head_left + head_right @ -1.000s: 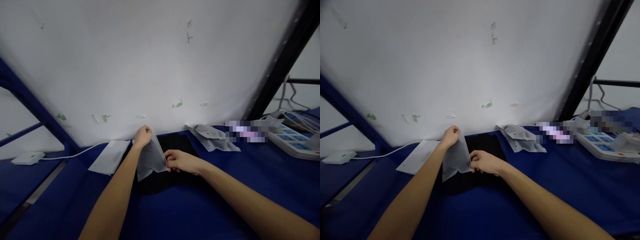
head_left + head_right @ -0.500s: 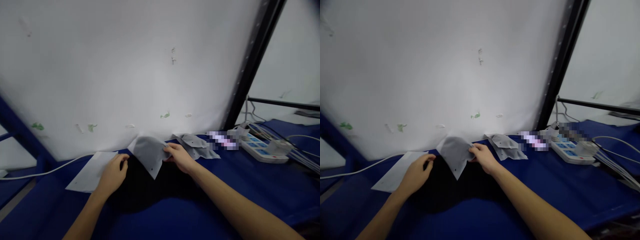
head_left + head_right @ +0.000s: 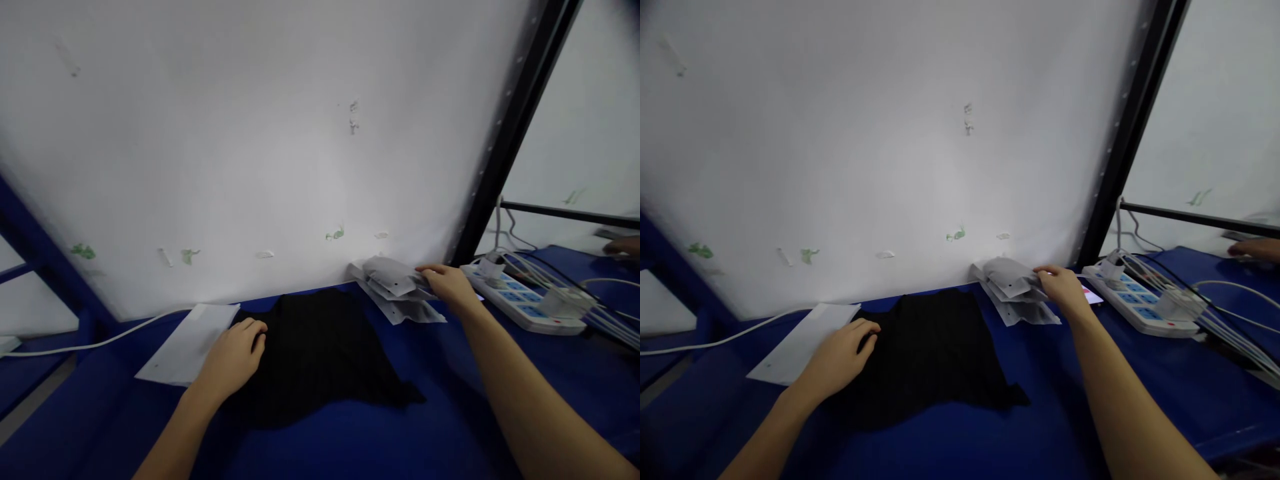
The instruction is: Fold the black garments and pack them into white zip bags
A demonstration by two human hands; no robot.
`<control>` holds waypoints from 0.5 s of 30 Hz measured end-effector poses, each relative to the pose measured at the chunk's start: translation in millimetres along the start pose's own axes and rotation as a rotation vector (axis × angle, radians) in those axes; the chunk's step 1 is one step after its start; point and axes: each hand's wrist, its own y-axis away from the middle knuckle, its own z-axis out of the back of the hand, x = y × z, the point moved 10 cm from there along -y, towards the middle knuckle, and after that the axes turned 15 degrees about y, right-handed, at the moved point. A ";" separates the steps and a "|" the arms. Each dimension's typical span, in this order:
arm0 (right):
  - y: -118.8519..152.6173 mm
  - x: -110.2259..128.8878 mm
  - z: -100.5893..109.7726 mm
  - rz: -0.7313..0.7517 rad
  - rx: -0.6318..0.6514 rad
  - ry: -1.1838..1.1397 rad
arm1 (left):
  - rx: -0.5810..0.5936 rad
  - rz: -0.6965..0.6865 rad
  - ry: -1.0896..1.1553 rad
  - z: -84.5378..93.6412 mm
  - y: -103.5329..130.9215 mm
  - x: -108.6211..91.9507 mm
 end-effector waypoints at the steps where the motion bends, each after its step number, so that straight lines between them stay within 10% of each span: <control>1: -0.2 -1.4 -0.9 0.005 0.015 0.053 | -0.012 0.021 -0.008 4.2 -0.9 5.6; 8: 12.6 33.2 -22.3 0.261 0.123 0.384 | -0.036 0.318 -0.230 37.1 2.5 86.6; 15: 25.7 38.3 -60.2 0.449 0.304 0.544 | 0.077 0.464 -0.277 27.0 14.3 143.4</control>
